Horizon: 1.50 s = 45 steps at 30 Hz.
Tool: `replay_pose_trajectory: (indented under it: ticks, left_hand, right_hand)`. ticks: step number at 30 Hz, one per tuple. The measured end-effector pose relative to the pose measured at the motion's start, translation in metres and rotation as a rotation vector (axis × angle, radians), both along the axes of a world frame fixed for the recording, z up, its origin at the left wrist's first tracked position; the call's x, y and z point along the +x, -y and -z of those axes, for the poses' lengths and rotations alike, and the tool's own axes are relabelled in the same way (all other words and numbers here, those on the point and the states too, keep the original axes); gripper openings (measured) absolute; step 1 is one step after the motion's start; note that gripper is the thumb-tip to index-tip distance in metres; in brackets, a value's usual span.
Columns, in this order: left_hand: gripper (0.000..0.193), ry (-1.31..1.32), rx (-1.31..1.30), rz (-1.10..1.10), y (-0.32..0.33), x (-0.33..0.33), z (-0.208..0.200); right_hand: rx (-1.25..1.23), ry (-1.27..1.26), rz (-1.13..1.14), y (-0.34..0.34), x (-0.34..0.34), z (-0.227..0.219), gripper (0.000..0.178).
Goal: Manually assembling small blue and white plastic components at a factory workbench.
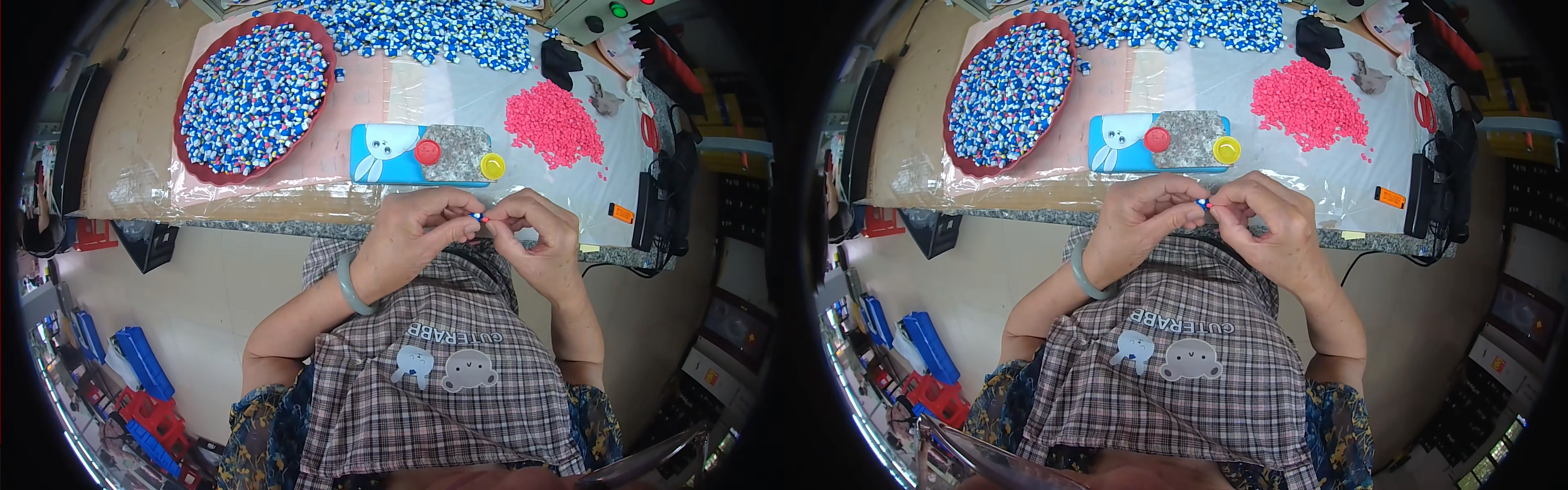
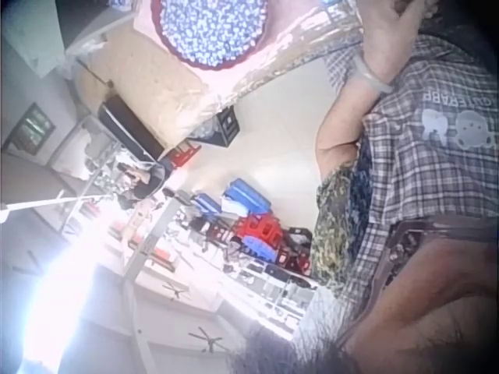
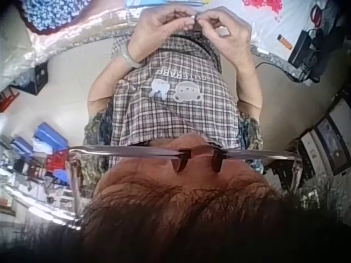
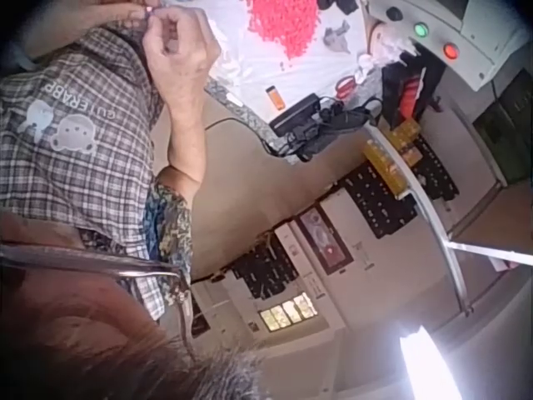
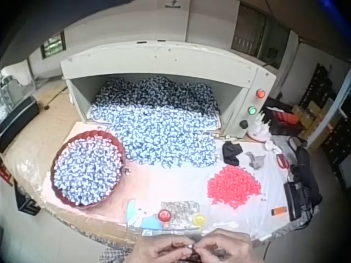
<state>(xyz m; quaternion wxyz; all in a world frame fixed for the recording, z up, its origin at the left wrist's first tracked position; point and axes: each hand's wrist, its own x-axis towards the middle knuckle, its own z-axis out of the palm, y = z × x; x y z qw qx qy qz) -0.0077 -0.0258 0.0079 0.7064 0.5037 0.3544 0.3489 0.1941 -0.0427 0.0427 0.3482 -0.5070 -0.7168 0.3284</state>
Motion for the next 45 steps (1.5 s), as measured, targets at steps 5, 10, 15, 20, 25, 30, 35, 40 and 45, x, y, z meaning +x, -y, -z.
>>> replay_pose_trajectory:
  ticks: [5, 10, 15, 20, 25, 30, 35, 40, 45]
  left_hand:
    - [0.022, -0.055, 0.069, -0.019, 0.002, 0.001, -0.003]
    - [0.022, -0.092, 0.126, -0.047, 0.002, 0.002, 0.003]
    - [0.021, -0.282, 0.669, -0.156, 0.001, 0.007, 0.01]
    - [0.021, -0.316, 0.779, -0.203, 0.001, 0.009, 0.013]
    - [0.021, -0.285, 0.732, -0.217, 0.004, 0.01, 0.007]
    - [0.021, -0.303, 0.91, -0.159, 0.002, 0.008, 0.011]
    - [0.02, -0.293, 0.883, -0.12, 0.005, 0.009, 0.013]
    - [0.019, -0.286, 0.851, -0.062, 0.003, 0.006, 0.008]
    - [0.016, -0.472, 0.713, -0.256, -0.022, -0.024, -0.017]
  right_hand:
    - [0.061, 0.093, -0.007, 0.002, -0.001, -0.001, 0.012]
    - [0.146, 0.154, -0.033, 0.001, -0.002, 0.005, 0.016]
    - [0.306, 0.243, -0.053, 0.002, -0.006, 0.004, 0.022]
    - [0.332, 0.242, -0.025, 0.003, -0.007, 0.013, 0.023]
    - [0.271, 0.183, -0.003, 0.004, -0.004, 0.011, 0.018]
    - [0.059, 0.073, 0.013, 0.006, 0.002, 0.007, 0.012]
    - [-0.222, -0.073, 0.082, 0.009, 0.007, 0.014, 0.015]
    - [-0.28, -0.113, 0.064, 0.006, 0.019, 0.02, 0.015]
    - [0.009, 0.104, 0.311, -0.016, 0.065, 0.041, 0.008]
